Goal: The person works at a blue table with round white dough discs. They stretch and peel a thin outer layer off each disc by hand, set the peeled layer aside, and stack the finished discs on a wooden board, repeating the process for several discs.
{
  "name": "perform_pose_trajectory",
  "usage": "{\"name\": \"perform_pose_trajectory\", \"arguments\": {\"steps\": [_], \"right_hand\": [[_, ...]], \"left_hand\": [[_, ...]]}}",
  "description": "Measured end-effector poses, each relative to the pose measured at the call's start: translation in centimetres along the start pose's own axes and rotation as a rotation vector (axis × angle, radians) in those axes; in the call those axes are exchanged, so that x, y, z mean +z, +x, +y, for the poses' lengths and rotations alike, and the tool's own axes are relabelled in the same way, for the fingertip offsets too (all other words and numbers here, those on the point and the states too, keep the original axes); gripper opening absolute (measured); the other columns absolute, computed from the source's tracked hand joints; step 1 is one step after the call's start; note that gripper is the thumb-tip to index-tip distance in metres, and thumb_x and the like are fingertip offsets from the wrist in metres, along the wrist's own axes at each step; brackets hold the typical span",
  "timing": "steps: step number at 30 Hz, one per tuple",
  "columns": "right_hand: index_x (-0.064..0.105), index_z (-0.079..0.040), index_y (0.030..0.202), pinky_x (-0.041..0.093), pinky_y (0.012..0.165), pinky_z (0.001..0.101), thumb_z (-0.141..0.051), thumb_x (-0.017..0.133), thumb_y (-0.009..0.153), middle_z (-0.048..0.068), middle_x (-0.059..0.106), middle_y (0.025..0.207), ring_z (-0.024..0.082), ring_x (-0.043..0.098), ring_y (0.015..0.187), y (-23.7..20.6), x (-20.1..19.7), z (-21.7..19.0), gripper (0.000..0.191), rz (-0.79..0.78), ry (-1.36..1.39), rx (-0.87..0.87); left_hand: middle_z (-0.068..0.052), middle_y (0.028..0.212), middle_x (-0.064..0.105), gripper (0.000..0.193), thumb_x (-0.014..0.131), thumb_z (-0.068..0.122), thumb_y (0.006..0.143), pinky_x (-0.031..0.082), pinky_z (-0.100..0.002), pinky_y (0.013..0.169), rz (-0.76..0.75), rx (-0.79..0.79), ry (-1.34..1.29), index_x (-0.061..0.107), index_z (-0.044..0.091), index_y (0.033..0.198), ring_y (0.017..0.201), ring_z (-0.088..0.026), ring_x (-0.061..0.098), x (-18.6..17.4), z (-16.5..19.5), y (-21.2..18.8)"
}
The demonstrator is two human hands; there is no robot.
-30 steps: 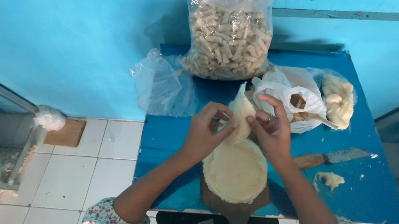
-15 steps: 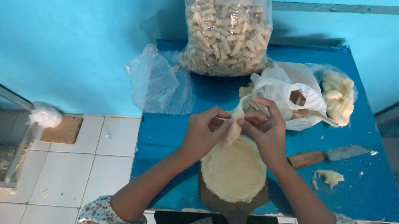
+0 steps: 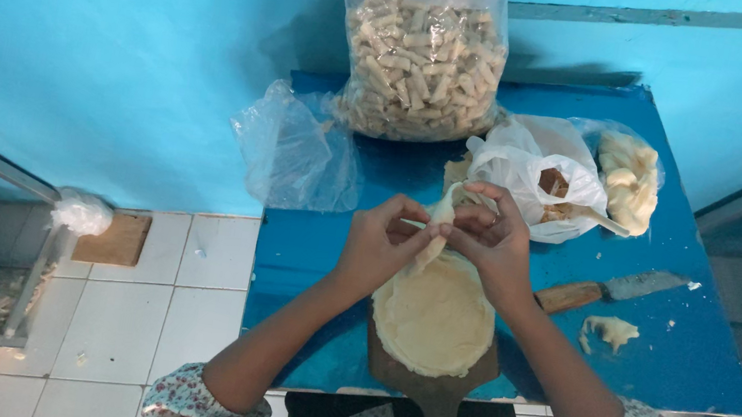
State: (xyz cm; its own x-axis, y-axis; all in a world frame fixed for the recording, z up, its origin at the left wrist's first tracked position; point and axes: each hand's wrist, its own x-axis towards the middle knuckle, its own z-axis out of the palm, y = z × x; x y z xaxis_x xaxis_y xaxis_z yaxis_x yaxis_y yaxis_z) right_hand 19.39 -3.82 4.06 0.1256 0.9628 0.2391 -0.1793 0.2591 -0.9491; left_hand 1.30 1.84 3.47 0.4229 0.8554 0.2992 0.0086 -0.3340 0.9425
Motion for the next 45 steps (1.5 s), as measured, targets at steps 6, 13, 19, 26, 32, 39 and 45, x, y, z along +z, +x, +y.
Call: {"name": "perform_pose_trajectory", "arguments": {"steps": [6,13,19,26,32,39,45], "right_hand": [[0.047,-0.004,0.139,0.059,0.088,0.0331,0.010,0.071,0.088,0.012,0.072,0.103,0.018,0.071,0.099,0.0,-0.1,-0.1,0.058,0.013,0.012,0.063],[0.048,-0.005,0.139,0.059,0.087,0.0332,0.011,0.070,0.088,0.011,0.071,0.102,0.019,0.071,0.098,0.1,-0.5,0.2,0.058,0.020,0.061,0.095],[0.048,-0.005,0.139,0.057,0.088,0.0326,0.012,0.066,0.089,0.010,0.068,0.104,0.018,0.068,0.099,0.4,-0.6,1.0,0.056,-0.004,0.122,0.069],[0.045,-0.007,0.141,0.055,0.088,0.0304,0.013,0.064,0.089,0.007,0.063,0.105,0.016,0.065,0.100,0.0,-0.7,1.1,0.059,-0.077,0.075,0.021],[0.044,-0.008,0.143,0.053,0.089,0.0297,0.015,0.061,0.088,0.007,0.063,0.106,0.015,0.064,0.100,0.0,-0.7,1.1,0.062,-0.106,0.088,0.026],[0.038,-0.011,0.147,0.054,0.088,0.0294,0.014,0.067,0.089,0.005,0.058,0.105,0.013,0.062,0.099,0.0,0.0,1.0,0.069,-0.078,-0.029,0.013],[0.034,-0.014,0.146,0.054,0.085,0.0278,0.018,0.065,0.083,0.003,0.060,0.104,0.012,0.064,0.099,0.0,0.3,0.9,0.077,-0.041,-0.084,0.053]], "left_hand": [[-0.009,0.098,0.077,0.015,0.077,0.008,0.091,0.064,-0.028,0.074,-0.049,-0.024,-0.128,0.067,-0.003,0.097,0.090,-0.015,0.077,-0.2,-2.6,0.2],[-0.009,0.100,0.077,0.009,0.074,0.004,0.093,0.062,-0.028,0.073,-0.079,-0.063,-0.152,0.070,-0.003,0.097,0.087,-0.013,0.075,-0.4,-4.1,0.5],[-0.009,0.101,0.077,0.013,0.073,0.009,0.093,0.063,-0.028,0.070,-0.026,-0.057,-0.111,0.066,-0.002,0.097,0.085,-0.013,0.076,-0.2,-3.4,0.7],[-0.010,0.092,0.077,0.026,0.083,0.016,0.085,0.063,-0.028,0.069,-0.091,-0.149,-0.071,0.065,0.002,0.097,0.083,-0.013,0.077,-0.5,-1.9,0.6],[-0.008,0.096,0.078,0.014,0.077,0.010,0.090,0.062,-0.028,0.071,-0.118,-0.066,-0.131,0.067,0.001,0.091,0.086,-0.012,0.076,-1.1,-2.7,0.9],[-0.010,0.079,0.075,0.018,0.077,0.006,0.085,0.062,-0.027,0.066,-0.008,-0.026,0.041,0.061,0.001,0.086,0.076,-0.011,0.076,0.3,-2.2,-0.2],[-0.008,0.083,0.073,0.020,0.076,0.001,0.081,0.060,-0.027,0.064,0.056,0.023,0.073,0.061,0.001,0.094,0.076,-0.012,0.075,0.4,-2.1,0.3]]}}
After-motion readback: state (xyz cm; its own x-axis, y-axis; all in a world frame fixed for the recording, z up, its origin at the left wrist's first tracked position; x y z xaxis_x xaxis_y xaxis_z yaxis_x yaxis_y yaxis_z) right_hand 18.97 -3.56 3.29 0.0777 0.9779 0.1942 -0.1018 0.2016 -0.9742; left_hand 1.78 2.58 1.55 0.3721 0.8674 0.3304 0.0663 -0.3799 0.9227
